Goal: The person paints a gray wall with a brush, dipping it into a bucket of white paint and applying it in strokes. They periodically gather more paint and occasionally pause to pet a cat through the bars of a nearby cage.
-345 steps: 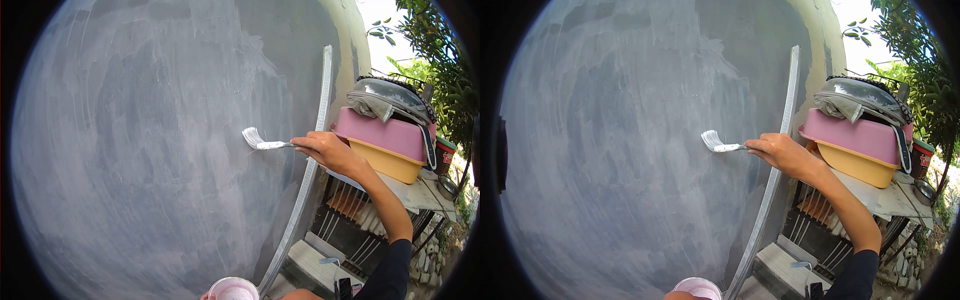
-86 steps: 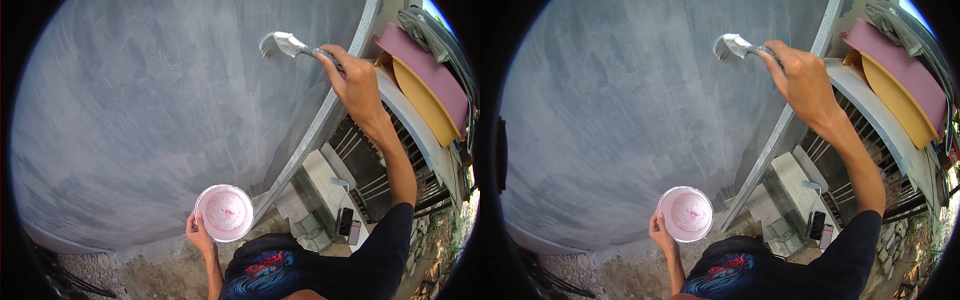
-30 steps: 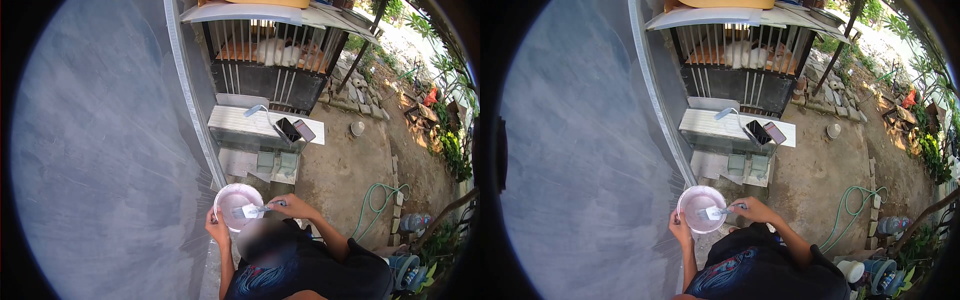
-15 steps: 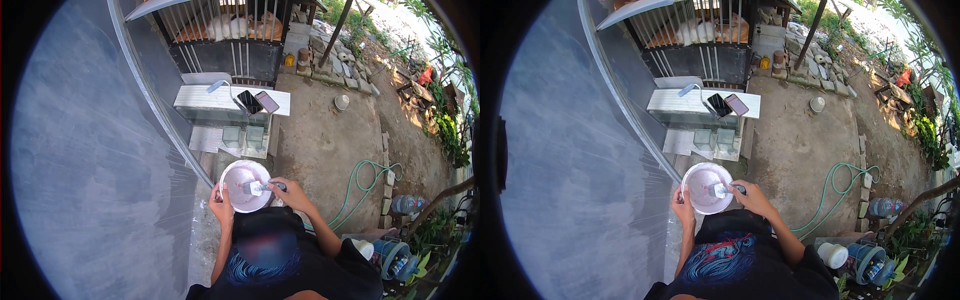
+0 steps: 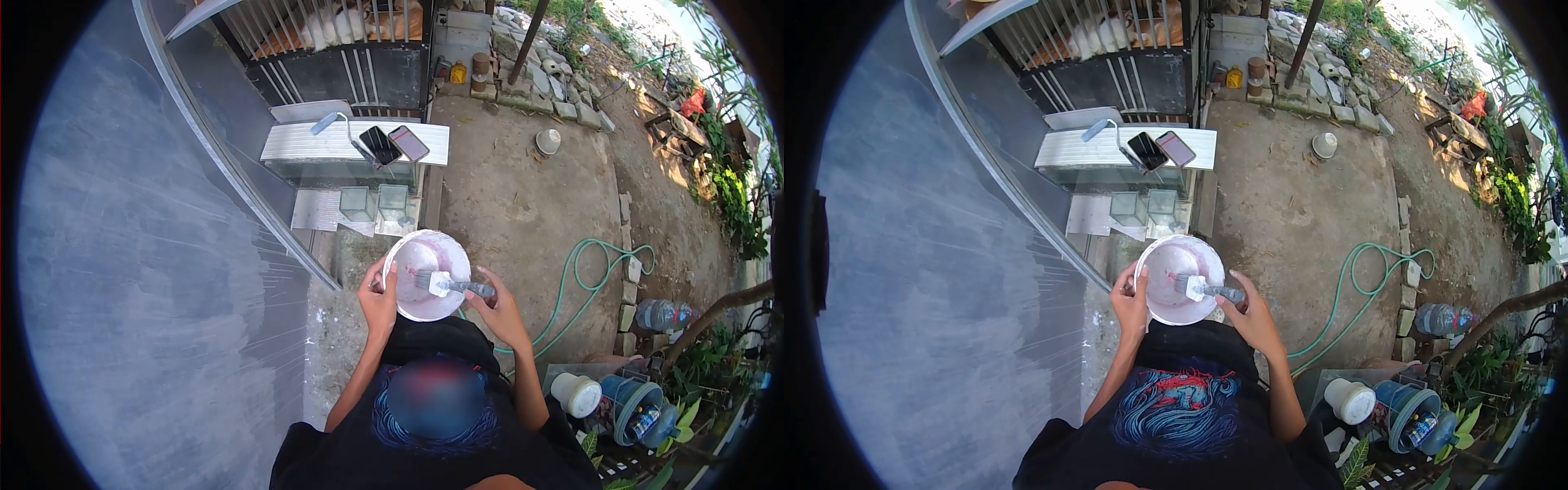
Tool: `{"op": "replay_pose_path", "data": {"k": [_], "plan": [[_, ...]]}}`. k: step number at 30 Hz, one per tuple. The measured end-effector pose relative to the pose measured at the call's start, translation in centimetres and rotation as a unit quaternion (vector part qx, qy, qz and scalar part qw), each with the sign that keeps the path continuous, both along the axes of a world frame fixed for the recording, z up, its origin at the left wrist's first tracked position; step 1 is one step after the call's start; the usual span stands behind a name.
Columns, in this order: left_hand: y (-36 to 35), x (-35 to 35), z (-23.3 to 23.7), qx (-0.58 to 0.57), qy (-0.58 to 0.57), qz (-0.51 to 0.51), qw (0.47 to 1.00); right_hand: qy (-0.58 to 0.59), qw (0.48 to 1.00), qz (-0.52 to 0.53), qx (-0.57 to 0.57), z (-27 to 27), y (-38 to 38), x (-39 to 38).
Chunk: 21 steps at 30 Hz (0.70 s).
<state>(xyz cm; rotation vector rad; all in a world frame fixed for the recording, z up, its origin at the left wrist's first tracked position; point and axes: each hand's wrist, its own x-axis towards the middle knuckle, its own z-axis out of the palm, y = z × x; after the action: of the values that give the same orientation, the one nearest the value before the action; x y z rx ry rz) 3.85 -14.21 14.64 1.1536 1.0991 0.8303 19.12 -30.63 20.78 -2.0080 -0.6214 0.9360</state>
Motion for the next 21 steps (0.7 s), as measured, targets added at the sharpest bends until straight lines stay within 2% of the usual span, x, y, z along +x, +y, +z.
{"op": "replay_pose_path", "data": {"k": [2,6,8,12,14,18,21], "plan": [[0.0,1.3,-0.1,-0.005,0.000,-0.011,1.000,0.017,0.997,-0.052,0.051,-0.8,-0.3,0.4],[0.1,4.4,0.0,-0.020,0.002,-0.043,0.999,0.067,0.994,-0.081,0.037,-0.4,-0.4,2.2],[0.6,6.6,-0.2,-0.010,0.008,-0.072,0.997,0.105,0.985,-0.128,0.047,-0.2,-0.1,3.7],[2.3,11.4,-1.1,-0.034,-0.042,-0.099,0.994,0.096,0.977,-0.174,0.079,-0.6,1.7,7.0],[3.7,14.1,-0.9,-0.010,-0.045,-0.113,0.992,0.066,0.976,-0.191,0.083,-1.0,2.9,9.1],[6.5,19.0,-1.6,-0.050,-0.096,-0.143,0.984,0.004,0.974,-0.211,0.087,-1.2,5.3,13.0],[9.5,21.6,0.5,-0.019,-0.097,-0.225,0.969,-0.012,0.963,-0.243,0.116,-0.4,7.2,15.6]]}}
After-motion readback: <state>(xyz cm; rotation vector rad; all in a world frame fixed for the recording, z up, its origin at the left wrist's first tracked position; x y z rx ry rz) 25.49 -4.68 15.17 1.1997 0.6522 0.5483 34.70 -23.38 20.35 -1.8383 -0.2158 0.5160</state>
